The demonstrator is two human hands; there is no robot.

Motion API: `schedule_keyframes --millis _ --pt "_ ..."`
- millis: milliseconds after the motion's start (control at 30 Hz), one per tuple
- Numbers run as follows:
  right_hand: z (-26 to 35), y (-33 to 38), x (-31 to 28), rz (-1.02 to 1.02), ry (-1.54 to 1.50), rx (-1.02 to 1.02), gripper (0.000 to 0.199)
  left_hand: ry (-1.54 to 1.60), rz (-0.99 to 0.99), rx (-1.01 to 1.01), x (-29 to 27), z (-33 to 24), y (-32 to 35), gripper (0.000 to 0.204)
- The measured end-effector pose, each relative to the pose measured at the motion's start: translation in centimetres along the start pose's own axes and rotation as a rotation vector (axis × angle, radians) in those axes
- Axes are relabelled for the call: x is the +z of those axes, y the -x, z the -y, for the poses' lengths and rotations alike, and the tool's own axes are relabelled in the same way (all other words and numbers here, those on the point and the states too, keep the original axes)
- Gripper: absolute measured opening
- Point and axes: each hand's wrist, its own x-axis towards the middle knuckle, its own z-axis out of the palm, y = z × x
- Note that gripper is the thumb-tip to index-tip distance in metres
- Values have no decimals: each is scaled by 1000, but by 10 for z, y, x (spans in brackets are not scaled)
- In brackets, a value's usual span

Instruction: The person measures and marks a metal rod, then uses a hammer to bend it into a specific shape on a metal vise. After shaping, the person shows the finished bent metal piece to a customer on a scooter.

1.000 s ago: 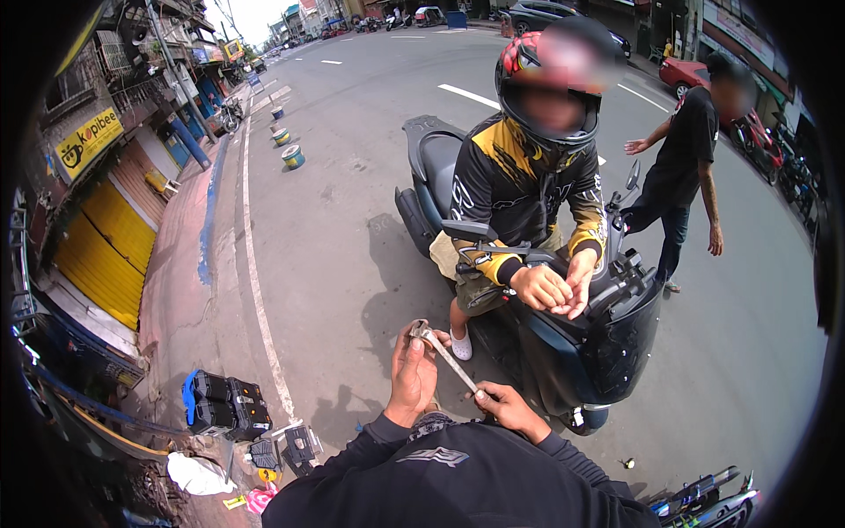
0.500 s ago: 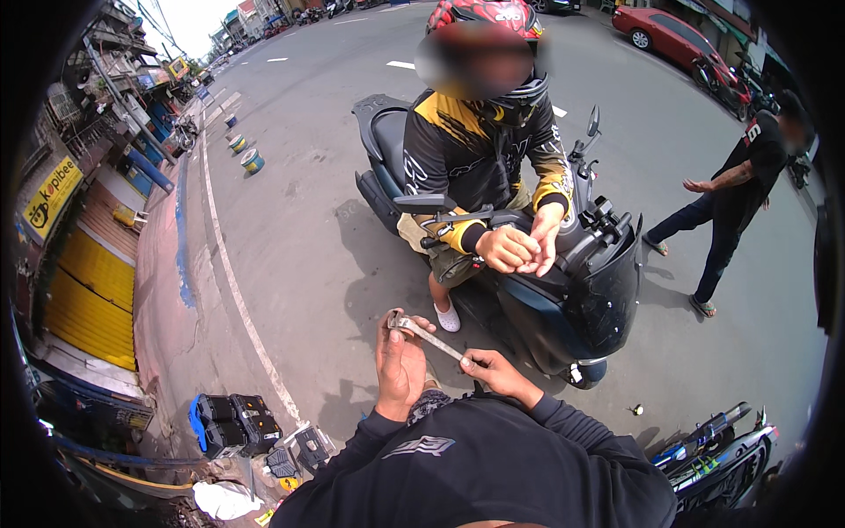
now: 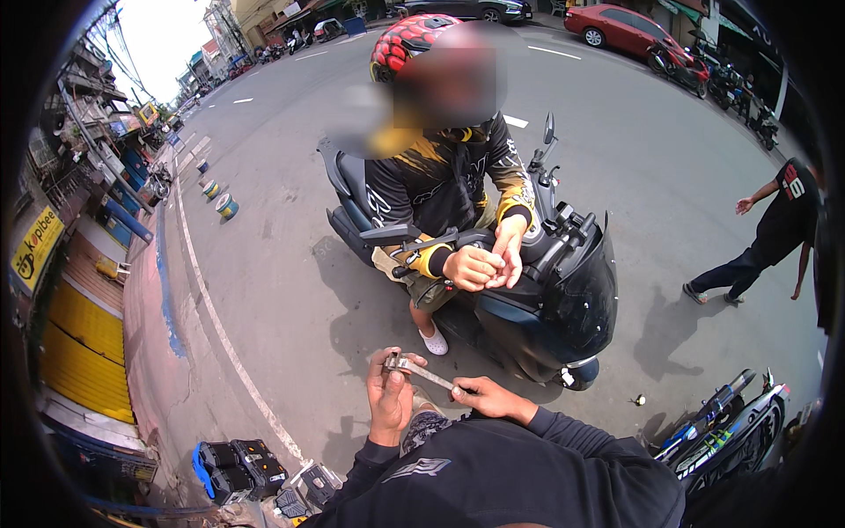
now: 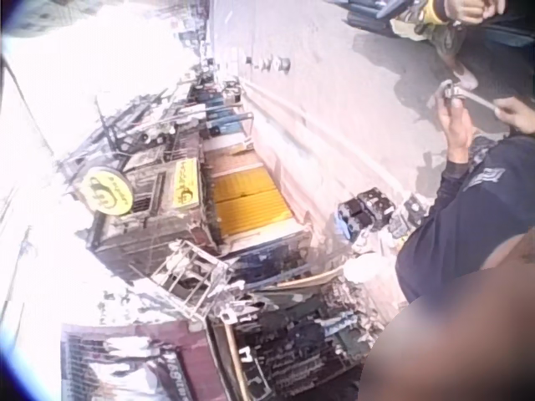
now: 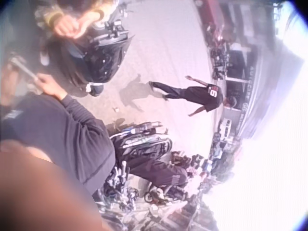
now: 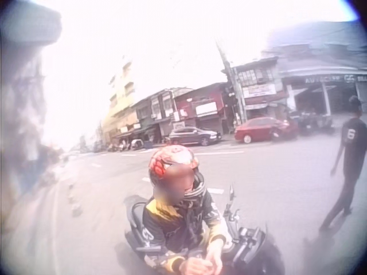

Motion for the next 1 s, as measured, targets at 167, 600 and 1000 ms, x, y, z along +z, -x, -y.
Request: schedule_keyframes --millis 167,600,1000 --pt "8 11 -2 -93 19 -84 50 3 -13 17 14 11 3 51" --pt "13 -4 1 -113 61 -154 47 -69 -65 66 12 9 -8 49" --pt "-2 -15 3 -98 -218 -108 43 -59 8 55 16 1 -6 49"
